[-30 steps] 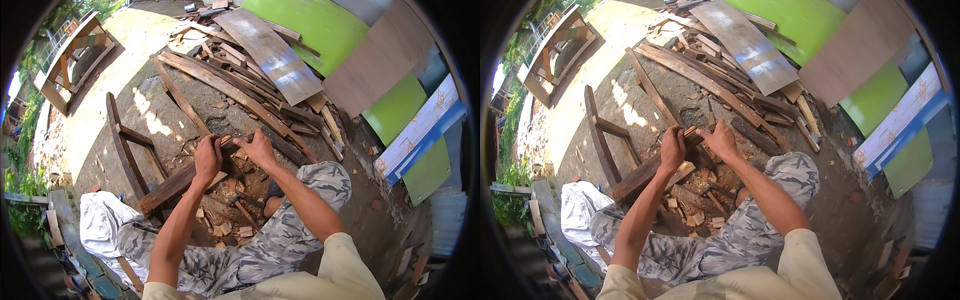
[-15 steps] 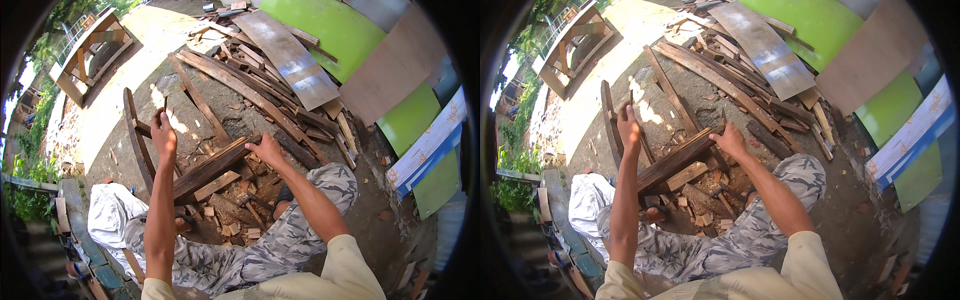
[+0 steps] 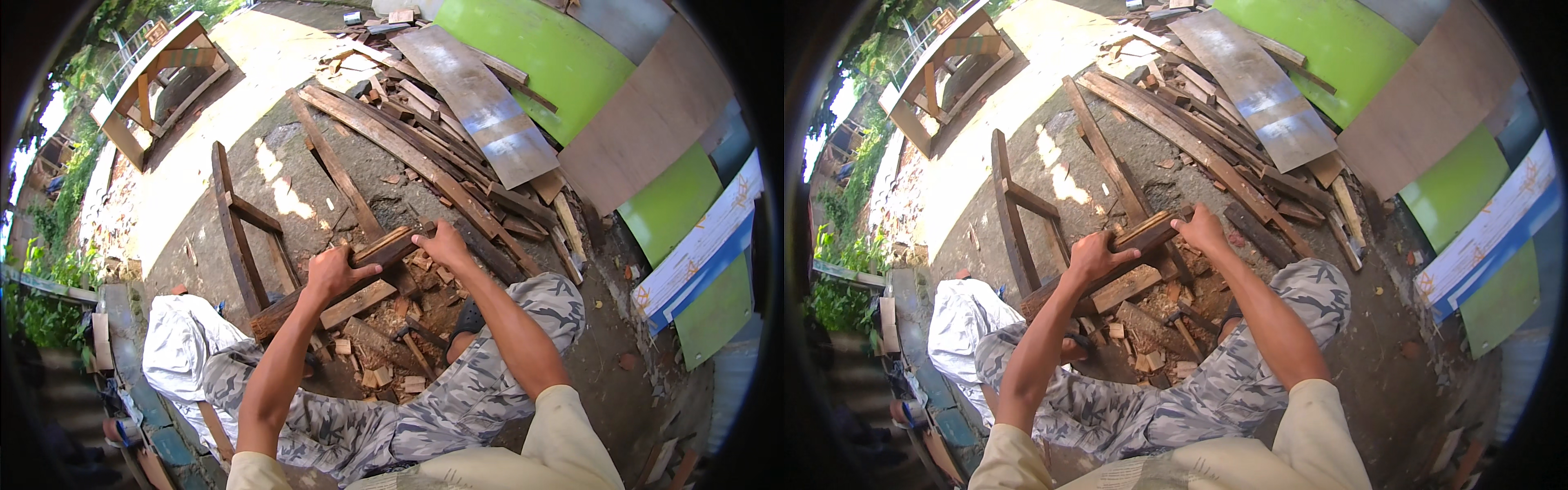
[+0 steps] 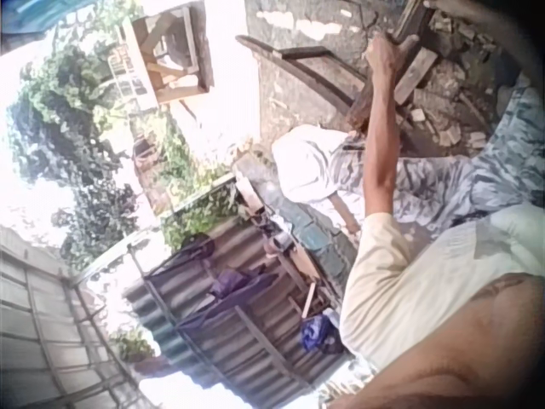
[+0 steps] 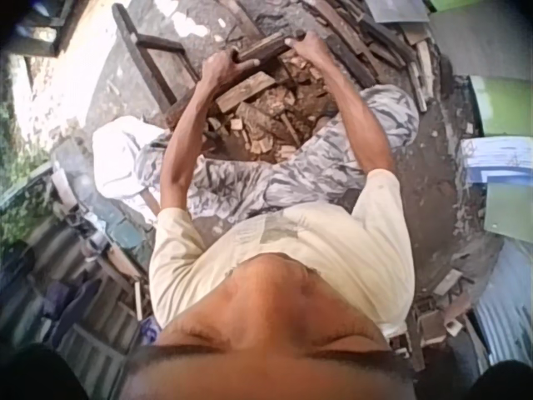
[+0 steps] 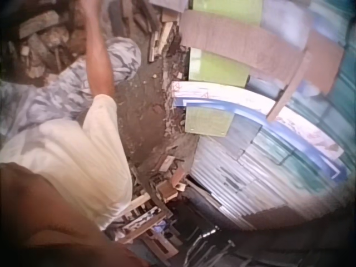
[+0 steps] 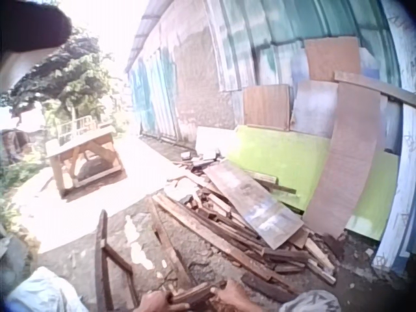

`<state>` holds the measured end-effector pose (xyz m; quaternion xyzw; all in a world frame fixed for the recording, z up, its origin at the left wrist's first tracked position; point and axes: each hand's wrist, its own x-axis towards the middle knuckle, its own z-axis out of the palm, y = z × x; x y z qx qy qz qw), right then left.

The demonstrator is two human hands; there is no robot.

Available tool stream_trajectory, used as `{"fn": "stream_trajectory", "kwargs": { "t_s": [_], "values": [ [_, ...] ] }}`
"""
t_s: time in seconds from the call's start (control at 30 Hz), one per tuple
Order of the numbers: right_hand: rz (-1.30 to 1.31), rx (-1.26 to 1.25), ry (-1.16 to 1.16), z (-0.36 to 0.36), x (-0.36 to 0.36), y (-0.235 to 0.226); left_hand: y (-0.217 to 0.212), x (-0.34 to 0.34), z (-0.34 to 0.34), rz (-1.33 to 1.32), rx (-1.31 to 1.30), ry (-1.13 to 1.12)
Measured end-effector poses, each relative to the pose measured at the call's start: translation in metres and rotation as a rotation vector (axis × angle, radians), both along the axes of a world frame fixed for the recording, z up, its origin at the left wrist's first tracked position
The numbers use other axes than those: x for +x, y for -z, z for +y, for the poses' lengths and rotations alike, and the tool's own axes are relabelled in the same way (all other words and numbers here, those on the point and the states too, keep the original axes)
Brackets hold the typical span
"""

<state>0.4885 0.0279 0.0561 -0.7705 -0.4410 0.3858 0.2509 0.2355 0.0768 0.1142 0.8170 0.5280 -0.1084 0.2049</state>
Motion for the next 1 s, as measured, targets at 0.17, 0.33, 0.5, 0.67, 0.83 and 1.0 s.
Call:
{"fn": "stream_trajectory", "kwargs": {
  "t_s": [0.17,0.33,0.5,0.67,0.83,1.0],
  "values": [
    [0.141,-0.043,-0.018,-0.008,-0.002,-0.025,-0.001,-0.004,-0.022,-0.114,0.222,0.01],
    [0.379,0.201,-0.014,-0.009,0.005,-0.001,0.003,-0.002,-0.033,-0.188,0.419,0.109],
    [0.388,0.17,-0.11,-0.016,0.005,-0.016,0.0,-0.011,-0.032,-0.159,0.544,0.212],
    [0.268,0.126,-0.126,-0.018,0.002,0.006,0.0,-0.009,-0.024,-0.115,0.551,0.315],
    [0.118,0.129,-0.079,-0.023,-0.015,0.006,0.026,-0.009,-0.029,-0.12,0.575,0.274],
    [0.104,0.149,-0.078,-0.027,-0.013,0.008,0.017,-0.005,-0.025,-0.054,0.451,0.285]
  ]
}}
